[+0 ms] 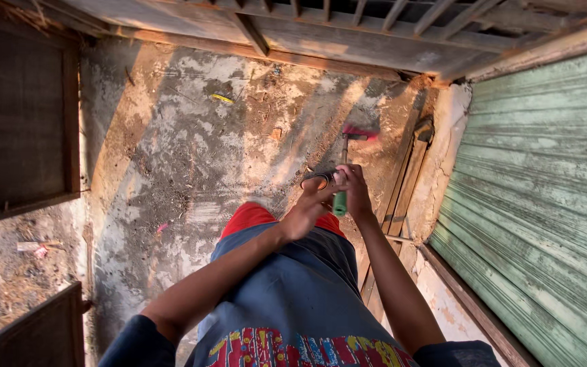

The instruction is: The person sweeps a concrete outdoor floor using a broom, pushing debris and dirt toward a metal gate.

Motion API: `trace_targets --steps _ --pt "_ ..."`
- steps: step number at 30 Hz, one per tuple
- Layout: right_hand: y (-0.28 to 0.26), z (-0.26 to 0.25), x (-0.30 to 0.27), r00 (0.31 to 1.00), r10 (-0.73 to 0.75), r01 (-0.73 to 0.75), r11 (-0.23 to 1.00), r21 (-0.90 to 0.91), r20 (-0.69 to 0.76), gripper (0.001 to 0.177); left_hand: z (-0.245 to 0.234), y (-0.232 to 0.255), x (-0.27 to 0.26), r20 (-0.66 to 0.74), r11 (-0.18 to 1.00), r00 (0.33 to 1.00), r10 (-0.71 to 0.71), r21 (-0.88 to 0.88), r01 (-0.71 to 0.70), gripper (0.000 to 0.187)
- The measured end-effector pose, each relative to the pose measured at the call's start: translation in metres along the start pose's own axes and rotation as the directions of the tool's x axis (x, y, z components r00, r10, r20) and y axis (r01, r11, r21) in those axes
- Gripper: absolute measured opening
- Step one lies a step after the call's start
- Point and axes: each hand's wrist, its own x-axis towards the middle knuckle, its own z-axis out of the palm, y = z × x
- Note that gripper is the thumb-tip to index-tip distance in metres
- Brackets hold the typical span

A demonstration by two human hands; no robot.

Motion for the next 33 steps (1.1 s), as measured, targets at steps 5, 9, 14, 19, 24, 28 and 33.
trace_targets --steps 5,9,14,19,24,28,33 --pt "0.000 0.024 -0.021 0.998 -0.019 0.019 1.000 0.011 0.060 0.027 -0.008 0.018 -0.031 -0.042 0.803 0.977 0.208 0.578 -0.146 0.058" --pt "-0.010 0.059 -0.045 0.995 -0.030 0.041 0.992 -0.122 0.092 0.021 -0.009 0.006 -0.083 -0.016 0.583 0.983 0.185 0.807 -0.096 0.041" --pt "-0.040 0.133 -0.097 0.982 -0.091 0.140 0.937 -0.320 0.163 0.023 -0.030 -0.036 -0.193 -0.098 0.663 0.969 0.225 0.745 -0.079 0.050" --pt "-0.080 0.229 -0.134 0.904 -0.231 0.310 0.934 -0.177 0.360 0.021 -0.039 -0.067 -0.308 -0.331 0.806 0.933 0.141 0.586 0.086 0.050" --pt "-0.093 0.339 -0.155 0.598 -0.534 0.574 0.806 0.145 0.598 0.035 -0.040 -0.076 -0.421 -0.627 0.877 0.745 0.229 0.465 0.122 0.049" --pt "-0.112 0.411 -0.166 0.441 -0.561 0.668 0.726 0.161 0.701 0.046 -0.039 -0.073 -0.493 -0.813 0.878 0.506 0.287 0.435 0.202 0.059" --pt "-0.171 0.448 -0.186 0.221 -0.494 0.724 0.661 0.198 0.841 0.034 -0.008 -0.058 -0.546 -0.949 0.921 0.310 -0.051 0.075 0.382 0.044"
